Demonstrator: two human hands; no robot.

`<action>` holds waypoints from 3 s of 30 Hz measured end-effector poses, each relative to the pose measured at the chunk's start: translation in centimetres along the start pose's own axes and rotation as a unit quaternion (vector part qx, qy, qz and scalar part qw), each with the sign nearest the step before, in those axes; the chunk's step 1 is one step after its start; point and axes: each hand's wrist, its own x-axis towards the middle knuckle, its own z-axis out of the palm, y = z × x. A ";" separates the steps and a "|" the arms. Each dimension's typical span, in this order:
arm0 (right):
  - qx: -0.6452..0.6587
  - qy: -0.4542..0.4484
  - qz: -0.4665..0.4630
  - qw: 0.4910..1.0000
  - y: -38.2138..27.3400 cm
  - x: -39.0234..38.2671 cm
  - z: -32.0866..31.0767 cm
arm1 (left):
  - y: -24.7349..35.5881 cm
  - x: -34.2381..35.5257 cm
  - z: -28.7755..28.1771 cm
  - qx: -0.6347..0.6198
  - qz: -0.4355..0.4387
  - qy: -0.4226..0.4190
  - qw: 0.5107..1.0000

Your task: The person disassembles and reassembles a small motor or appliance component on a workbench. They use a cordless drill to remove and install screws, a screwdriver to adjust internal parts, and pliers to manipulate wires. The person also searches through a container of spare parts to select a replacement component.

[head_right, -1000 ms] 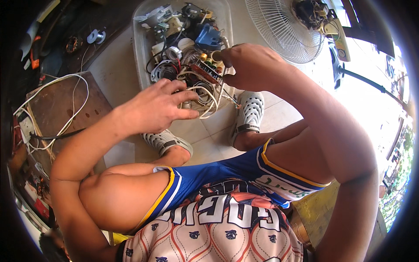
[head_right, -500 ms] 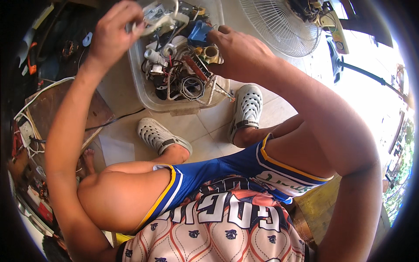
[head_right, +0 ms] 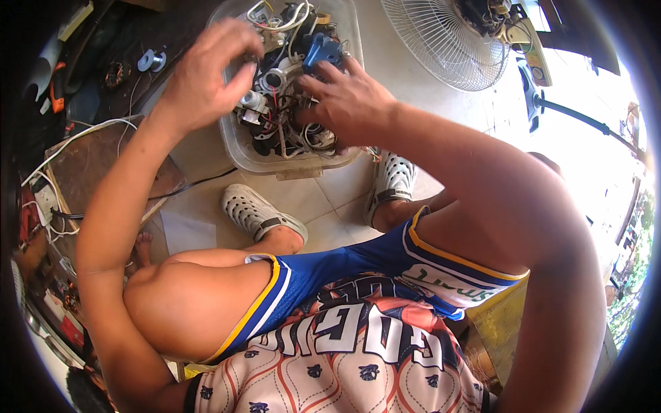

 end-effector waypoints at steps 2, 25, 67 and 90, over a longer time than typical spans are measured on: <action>-0.017 0.015 -0.025 0.999 1.2 0.8 -0.2 | 0.7 -1.3 -0.6 -0.069 -0.037 -0.170 0.982; -0.089 0.050 -0.160 0.982 10.5 10.5 -8.4 | 4.4 -7.7 9.2 0.188 0.076 -0.206 0.957; -0.121 0.092 -0.154 0.976 8.4 8.5 -4.0 | 8.2 -2.4 5.9 0.032 0.110 -0.242 0.964; -0.105 -0.322 -0.029 0.941 -3.4 4.8 2.7 | -2.1 -2.5 2.8 0.160 0.101 -0.117 0.975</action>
